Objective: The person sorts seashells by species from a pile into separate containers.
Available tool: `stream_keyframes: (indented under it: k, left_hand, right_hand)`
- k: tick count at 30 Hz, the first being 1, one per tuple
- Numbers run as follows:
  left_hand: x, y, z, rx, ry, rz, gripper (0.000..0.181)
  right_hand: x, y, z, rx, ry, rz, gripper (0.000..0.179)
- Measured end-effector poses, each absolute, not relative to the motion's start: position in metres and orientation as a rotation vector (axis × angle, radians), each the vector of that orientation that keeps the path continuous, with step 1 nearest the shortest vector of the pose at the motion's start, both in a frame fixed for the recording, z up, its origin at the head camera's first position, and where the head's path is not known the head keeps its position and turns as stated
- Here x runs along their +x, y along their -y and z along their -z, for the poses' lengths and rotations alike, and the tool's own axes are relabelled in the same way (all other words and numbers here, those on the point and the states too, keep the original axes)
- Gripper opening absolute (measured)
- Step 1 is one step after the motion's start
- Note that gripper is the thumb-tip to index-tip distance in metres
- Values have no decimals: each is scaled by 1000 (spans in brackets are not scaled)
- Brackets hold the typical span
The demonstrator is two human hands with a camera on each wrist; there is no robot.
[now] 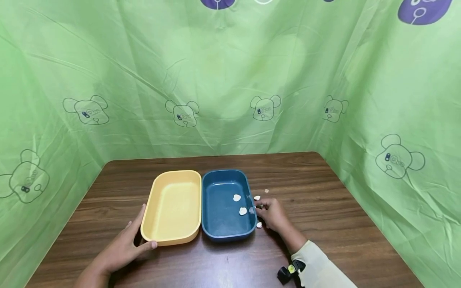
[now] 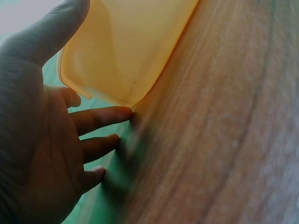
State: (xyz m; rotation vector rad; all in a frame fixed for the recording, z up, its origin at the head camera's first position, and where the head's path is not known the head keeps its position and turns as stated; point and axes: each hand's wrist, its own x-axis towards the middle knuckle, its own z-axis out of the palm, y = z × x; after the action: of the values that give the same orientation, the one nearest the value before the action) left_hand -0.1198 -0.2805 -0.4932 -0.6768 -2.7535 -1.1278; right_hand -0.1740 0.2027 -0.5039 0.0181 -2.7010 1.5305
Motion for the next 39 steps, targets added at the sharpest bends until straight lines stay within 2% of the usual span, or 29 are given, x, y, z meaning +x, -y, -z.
stream_keyframes:
  k: [18, 39]
  left_hand:
    - [-118, 282, 494, -649, 2781, 1118, 122]
    - [-120, 282, 496, -670, 2761, 1140, 122]
  right_hand:
    - [-173, -205, 504, -73, 2554, -1737, 12]
    - [-175, -214, 483, -115, 2448, -1756, 18]
